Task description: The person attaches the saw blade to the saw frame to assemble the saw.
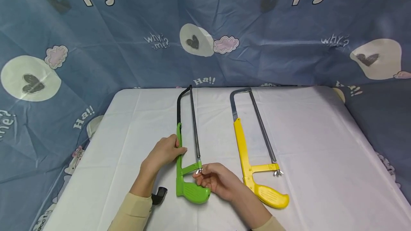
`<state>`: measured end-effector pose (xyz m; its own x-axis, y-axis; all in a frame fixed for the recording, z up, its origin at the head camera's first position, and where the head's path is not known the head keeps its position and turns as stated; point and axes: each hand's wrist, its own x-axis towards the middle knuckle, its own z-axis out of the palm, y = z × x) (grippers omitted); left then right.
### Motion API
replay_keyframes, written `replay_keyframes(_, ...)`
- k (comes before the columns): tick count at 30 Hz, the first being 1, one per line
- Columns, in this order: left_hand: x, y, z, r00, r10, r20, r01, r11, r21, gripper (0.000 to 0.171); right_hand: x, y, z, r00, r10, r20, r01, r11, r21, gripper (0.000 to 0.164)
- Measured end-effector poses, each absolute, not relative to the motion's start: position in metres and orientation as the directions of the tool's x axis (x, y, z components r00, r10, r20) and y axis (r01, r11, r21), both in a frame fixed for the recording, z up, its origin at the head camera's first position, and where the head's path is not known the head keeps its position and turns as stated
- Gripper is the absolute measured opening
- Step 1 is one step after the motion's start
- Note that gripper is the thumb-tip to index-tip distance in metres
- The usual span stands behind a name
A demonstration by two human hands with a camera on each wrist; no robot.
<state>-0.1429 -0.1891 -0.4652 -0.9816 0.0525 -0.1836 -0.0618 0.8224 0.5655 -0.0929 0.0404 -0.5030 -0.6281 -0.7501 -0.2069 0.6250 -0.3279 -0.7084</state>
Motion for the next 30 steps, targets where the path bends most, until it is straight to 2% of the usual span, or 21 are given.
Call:
replay_keyframes(4,-0.143,-0.186,-0.464,-0.982,0.049,-0.182,-0.062,0.827,0.559,0.02,-0.093,0.045,-0.496,-0.656,-0.707,-0.266,0.554,-0.211,-0.805,0.021)
replay_keyframes(6,-0.143,-0.185,-0.463,-0.982,0.046,-0.185,-0.067,0.826,0.559,0.019,-0.092,0.046,-0.491,-0.693,-0.662,-0.286,0.478,-0.125,-0.869,0.021)
replay_keyframes(9,-0.143,-0.185,-0.463,-0.981,0.04,-0.191,-0.074,0.828,0.556,0.019,-0.088,0.044,-0.481,-0.793,-0.545,-0.272,0.281,0.068,-0.957,0.022)
replay_keyframes(11,-0.143,-0.184,-0.463,-0.981,0.04,-0.189,-0.073,0.831,0.552,0.019,-0.084,0.04,-0.473,-0.871,-0.445,-0.21,0.105,0.25,-0.963,0.019)
replay_keyframes(14,-0.143,-0.184,-0.462,-0.982,0.039,-0.187,-0.072,0.832,0.551,0.018,-0.075,0.033,-0.464,-0.944,-0.326,-0.057,-0.139,0.546,-0.826,0.015)
replay_keyframes(16,-0.143,-0.184,-0.461,-0.982,0.035,-0.186,-0.074,0.832,0.55,0.017,-0.07,0.029,-0.46,-0.953,-0.297,0.063,-0.262,0.7,-0.665,0.018)
replay_keyframes(18,-0.143,-0.183,-0.46,-0.982,0.036,-0.184,-0.072,0.833,0.548,0.017,-0.066,0.026,-0.458,-0.943,-0.298,0.15,-0.332,0.791,-0.513,0.02)
replay_keyframes(20,-0.143,-0.182,-0.46,-0.983,0.038,-0.177,-0.065,0.835,0.546,0.017,-0.063,0.024,-0.457,-0.924,-0.314,0.217,-0.377,0.841,-0.388,0.024)
replay_keyframes(24,-0.143,-0.181,-0.459,-0.985,0.031,-0.17,-0.065,0.842,0.535,0.019,-0.064,0.022,-0.457,-0.88,-0.368,0.3,-0.439,0.872,-0.217,0.03)
replay_keyframes(30,-0.142,-0.18,-0.459,-0.985,0.029,-0.168,-0.066,0.844,0.532,0.021,-0.068,0.02,-0.457,-0.788,-0.444,0.427,-0.521,0.85,-0.076,0.032)
